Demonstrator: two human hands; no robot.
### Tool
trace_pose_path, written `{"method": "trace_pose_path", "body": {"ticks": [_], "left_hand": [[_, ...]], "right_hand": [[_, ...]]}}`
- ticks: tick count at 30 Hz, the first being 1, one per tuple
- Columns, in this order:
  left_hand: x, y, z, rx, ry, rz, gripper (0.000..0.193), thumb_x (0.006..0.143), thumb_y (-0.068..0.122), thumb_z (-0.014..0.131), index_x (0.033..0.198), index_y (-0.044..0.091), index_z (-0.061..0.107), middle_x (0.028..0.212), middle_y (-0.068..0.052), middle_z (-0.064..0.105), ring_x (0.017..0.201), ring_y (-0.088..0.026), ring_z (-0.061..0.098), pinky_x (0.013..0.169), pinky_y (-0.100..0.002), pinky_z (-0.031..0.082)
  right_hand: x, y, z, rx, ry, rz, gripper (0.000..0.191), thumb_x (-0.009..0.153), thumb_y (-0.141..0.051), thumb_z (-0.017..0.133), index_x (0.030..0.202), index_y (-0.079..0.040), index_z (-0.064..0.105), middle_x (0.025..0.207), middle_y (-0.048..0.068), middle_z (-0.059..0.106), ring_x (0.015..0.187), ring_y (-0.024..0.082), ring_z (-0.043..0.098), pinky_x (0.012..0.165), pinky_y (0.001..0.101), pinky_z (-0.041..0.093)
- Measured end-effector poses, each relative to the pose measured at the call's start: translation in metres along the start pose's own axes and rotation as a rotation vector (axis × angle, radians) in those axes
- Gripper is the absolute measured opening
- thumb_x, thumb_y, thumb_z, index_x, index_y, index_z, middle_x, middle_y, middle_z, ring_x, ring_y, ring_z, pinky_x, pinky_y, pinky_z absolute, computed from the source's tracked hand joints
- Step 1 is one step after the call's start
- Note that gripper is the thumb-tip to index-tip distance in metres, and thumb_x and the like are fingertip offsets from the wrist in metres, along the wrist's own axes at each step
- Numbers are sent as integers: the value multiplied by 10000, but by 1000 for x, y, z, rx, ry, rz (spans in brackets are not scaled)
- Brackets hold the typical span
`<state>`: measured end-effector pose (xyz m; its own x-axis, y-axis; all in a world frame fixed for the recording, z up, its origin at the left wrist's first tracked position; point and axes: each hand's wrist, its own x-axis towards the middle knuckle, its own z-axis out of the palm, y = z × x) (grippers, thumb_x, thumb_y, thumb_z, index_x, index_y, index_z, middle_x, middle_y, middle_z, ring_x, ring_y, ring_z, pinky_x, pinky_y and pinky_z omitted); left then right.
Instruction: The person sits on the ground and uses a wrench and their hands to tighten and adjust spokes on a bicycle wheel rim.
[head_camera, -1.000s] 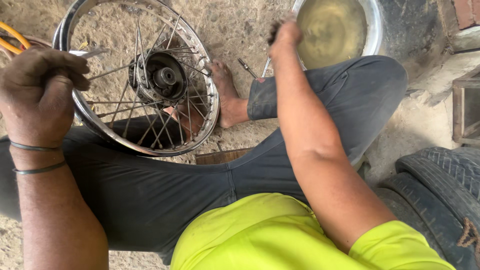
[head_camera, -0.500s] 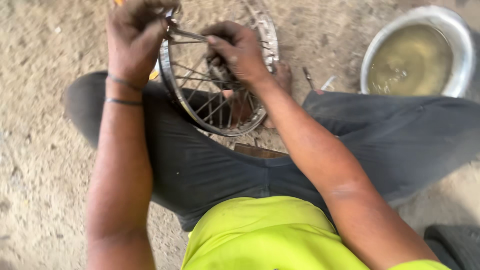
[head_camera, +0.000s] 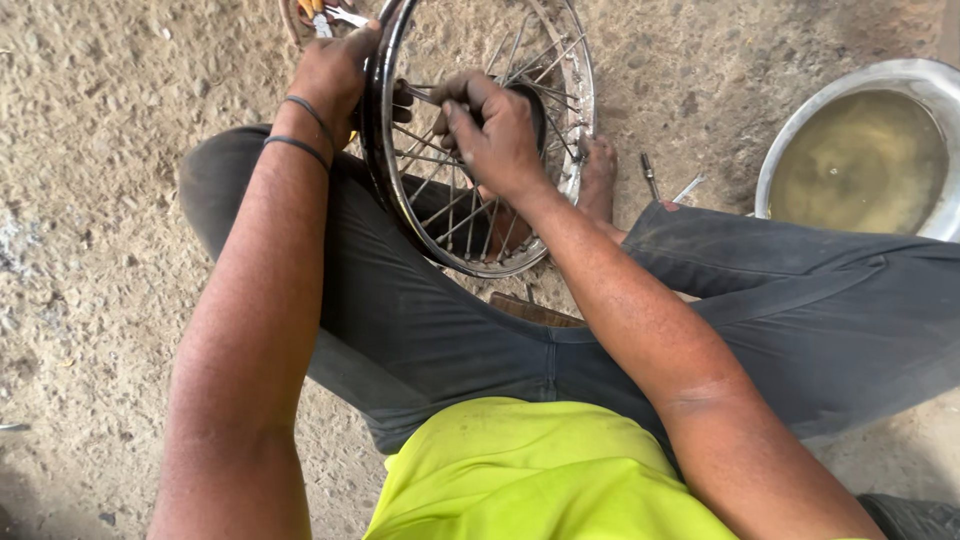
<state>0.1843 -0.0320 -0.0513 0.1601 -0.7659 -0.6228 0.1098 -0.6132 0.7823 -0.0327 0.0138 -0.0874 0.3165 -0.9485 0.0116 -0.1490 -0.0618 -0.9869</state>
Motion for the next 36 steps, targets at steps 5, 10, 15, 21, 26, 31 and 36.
{"method": "trace_pose_path", "body": {"ticks": [5,10,15,21,26,31,36], "left_hand": [[8,1,9,-120,11,-82,408,934,330,688,1092,-44,641,749,-120,692,569,-240,710,553,-406,670],[19,-8,13,-34,6,-91,430,955,370,735,984,-40,609,718,-102,641,562,-214,660,509,-387,594],[27,-5,11,131,25,-104,408,963,402,679,925,-3,651,728,-91,703,572,-171,696,532,-335,598],[26,0,15,125,24,-127,354,993,373,651,951,22,648,734,-54,666,568,-153,664,529,-330,599],[28,-4,16,160,-8,-99,370,1020,394,608,978,27,636,751,-65,668,598,-171,665,553,-350,591],[35,-13,13,261,-25,49,353,1010,424,551,1086,108,689,861,-45,729,753,-150,706,671,-357,603],[31,-16,7,275,6,-40,429,1005,475,578,1046,54,648,867,-75,713,760,-177,736,689,-379,623]], "right_hand": [[17,-9,-5,-13,-21,-84,79,1077,-132,569,1070,-108,644,898,66,735,793,120,750,706,299,665],[54,-10,-22,57,-143,-143,91,1091,-204,614,1073,-116,602,884,60,717,801,146,766,707,313,681],[34,-4,-7,-112,-123,-343,169,1042,-232,686,994,-93,604,846,95,669,710,199,677,647,332,611],[92,15,3,262,81,287,178,1015,-184,616,1126,-49,648,855,102,728,665,177,728,520,300,598],[107,27,26,-3,267,317,260,924,-129,730,1136,-27,619,907,91,785,733,157,786,613,284,654],[98,24,36,-184,98,146,145,953,-144,650,1057,-68,716,983,65,811,860,142,804,787,333,657],[92,13,24,-271,-188,263,264,1004,-302,593,1024,-83,739,960,92,799,893,185,784,867,396,622]]}}
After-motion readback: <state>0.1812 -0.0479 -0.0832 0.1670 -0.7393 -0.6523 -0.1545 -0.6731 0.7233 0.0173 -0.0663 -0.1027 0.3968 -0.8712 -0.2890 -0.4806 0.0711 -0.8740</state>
